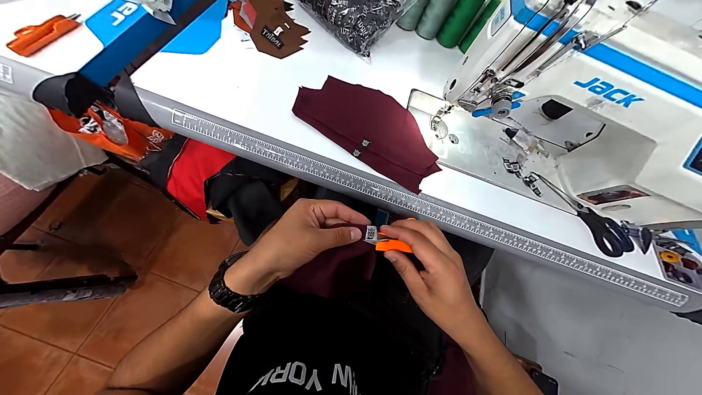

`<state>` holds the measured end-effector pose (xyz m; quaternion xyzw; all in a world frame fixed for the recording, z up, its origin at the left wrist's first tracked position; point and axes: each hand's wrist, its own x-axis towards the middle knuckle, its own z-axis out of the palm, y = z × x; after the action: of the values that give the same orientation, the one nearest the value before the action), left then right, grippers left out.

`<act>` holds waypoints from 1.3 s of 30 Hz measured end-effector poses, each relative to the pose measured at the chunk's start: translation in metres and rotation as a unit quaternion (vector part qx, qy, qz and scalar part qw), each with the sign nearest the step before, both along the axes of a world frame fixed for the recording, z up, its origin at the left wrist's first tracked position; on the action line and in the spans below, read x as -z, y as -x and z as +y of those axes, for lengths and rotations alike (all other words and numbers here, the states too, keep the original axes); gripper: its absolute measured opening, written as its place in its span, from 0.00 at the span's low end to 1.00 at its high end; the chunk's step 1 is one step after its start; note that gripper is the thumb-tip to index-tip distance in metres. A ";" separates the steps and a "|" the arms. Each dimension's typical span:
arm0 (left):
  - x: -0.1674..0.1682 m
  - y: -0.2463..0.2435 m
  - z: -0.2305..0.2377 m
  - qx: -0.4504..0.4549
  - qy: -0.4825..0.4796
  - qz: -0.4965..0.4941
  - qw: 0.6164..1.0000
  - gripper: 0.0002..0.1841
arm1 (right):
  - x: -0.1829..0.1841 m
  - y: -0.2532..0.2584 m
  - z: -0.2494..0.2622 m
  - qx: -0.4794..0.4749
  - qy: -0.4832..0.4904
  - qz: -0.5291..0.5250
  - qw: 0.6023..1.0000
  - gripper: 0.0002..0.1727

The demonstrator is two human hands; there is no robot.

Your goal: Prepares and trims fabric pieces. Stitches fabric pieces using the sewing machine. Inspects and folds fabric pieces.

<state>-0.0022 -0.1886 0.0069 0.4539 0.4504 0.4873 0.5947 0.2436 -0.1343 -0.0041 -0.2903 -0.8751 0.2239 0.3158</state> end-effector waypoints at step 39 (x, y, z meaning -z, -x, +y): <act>0.002 -0.008 -0.001 -0.019 0.000 -0.012 1.000 0.08 | 0.003 0.024 -0.011 0.069 -0.003 0.113 0.991 0.04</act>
<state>0.0054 -0.1895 0.0046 0.4391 0.4523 0.5037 0.5906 0.2198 -0.1454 -0.0075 -0.3220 -0.8122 0.2307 0.4282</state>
